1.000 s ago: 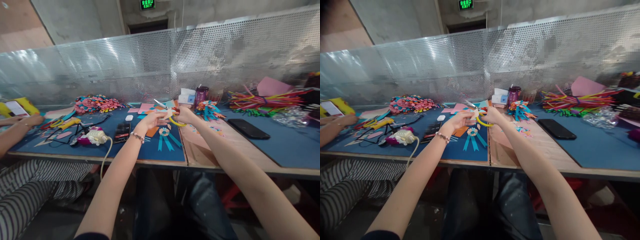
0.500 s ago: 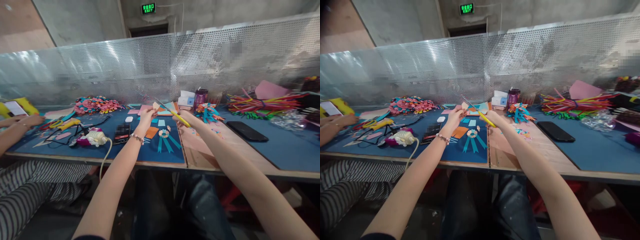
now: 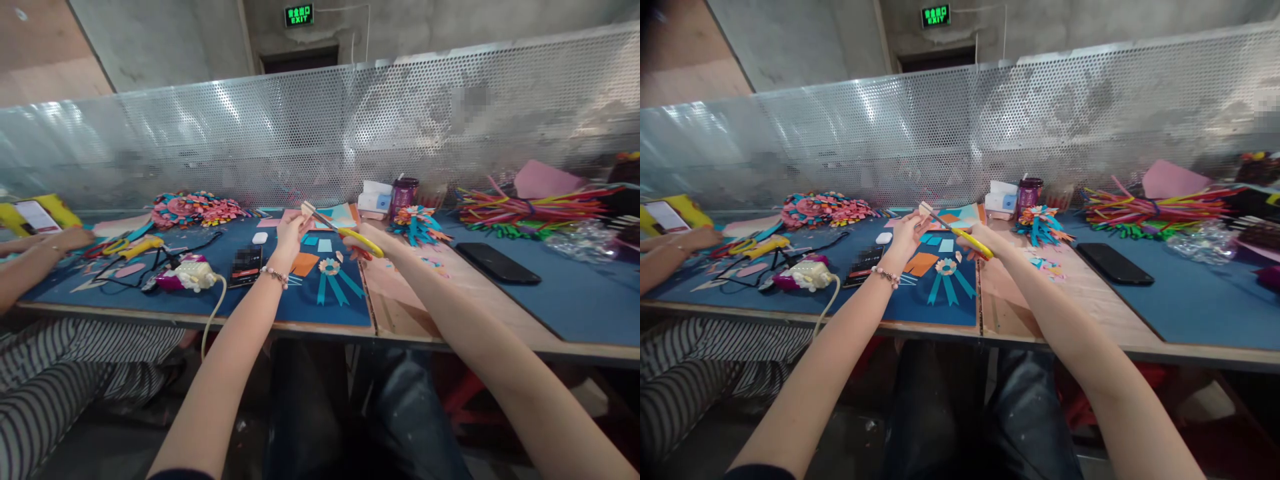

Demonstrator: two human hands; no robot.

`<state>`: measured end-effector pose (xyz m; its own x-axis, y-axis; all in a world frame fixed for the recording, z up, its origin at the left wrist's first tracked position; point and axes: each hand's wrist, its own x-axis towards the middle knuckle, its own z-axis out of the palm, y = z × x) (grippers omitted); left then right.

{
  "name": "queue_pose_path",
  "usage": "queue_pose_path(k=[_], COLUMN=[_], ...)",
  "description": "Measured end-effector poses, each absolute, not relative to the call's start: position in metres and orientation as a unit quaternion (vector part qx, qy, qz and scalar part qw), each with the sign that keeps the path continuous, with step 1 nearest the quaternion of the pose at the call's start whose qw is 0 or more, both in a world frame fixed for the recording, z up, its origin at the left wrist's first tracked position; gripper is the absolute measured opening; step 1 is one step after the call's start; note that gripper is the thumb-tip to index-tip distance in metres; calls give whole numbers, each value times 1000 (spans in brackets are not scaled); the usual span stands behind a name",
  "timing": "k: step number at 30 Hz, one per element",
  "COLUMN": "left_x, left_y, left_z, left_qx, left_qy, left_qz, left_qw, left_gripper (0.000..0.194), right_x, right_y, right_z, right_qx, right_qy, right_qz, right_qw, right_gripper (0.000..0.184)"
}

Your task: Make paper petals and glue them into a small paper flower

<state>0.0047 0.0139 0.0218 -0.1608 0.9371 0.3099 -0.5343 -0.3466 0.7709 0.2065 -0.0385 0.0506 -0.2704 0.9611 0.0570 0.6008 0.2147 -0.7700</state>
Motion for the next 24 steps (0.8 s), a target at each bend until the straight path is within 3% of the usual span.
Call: queue_pose_path(k=[12, 24], left_x=[6, 12], left_y=[11, 16], left_z=[21, 13], left_qx=[412, 422], left_qy=[247, 230], left_qz=[711, 701], left_qw=[514, 526], left_gripper=[13, 8], right_x=[210, 205], right_y=[-30, -31], right_z=[41, 42], right_qx=[-475, -506], right_qy=[-753, -739], right_qz=[356, 345], right_qw=[285, 281], right_gripper=[11, 11])
